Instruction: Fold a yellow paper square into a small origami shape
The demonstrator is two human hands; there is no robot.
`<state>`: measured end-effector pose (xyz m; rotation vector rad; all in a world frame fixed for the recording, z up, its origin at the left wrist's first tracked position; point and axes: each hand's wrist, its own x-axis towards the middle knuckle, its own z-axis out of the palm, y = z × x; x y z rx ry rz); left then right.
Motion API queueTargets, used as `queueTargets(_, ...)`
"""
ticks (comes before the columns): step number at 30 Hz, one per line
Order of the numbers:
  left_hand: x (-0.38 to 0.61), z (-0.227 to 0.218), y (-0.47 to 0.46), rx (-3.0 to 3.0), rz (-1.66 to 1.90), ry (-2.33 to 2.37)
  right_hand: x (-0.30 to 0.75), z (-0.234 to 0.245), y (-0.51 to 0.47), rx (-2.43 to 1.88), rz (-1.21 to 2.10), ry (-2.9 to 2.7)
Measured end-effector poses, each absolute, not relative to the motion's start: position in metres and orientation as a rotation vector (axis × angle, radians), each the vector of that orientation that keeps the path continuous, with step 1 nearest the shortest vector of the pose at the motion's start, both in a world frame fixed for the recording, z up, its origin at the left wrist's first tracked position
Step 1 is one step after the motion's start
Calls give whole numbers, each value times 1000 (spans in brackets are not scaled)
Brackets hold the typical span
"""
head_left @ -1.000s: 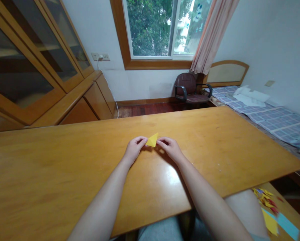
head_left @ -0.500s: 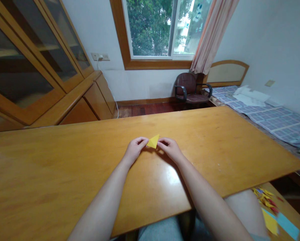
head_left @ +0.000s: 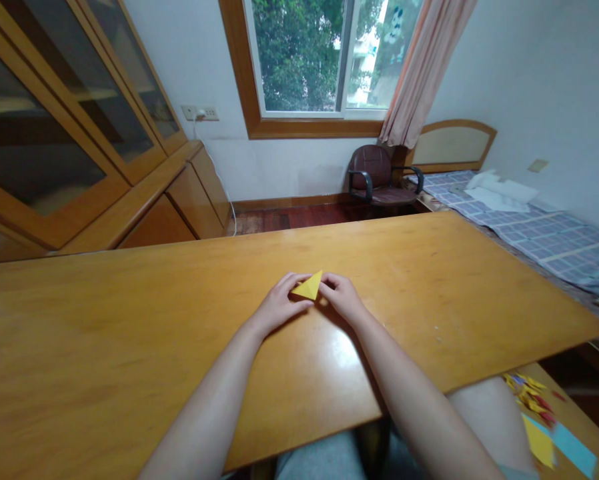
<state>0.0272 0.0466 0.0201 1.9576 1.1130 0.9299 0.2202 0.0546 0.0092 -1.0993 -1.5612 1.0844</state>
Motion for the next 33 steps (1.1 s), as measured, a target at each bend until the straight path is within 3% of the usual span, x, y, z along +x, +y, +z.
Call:
queueTargets(17,25,14,52,1771,1061,1304,220,12,51,-1166,1001,-1855)
queueTargets(27,23,4,59,1448,1184,1173,219,5,52,-1044,1177,-1569)
queueTargets(33,21,5,61,1446,1207,1215,221,7,53,-974,937,-1688)
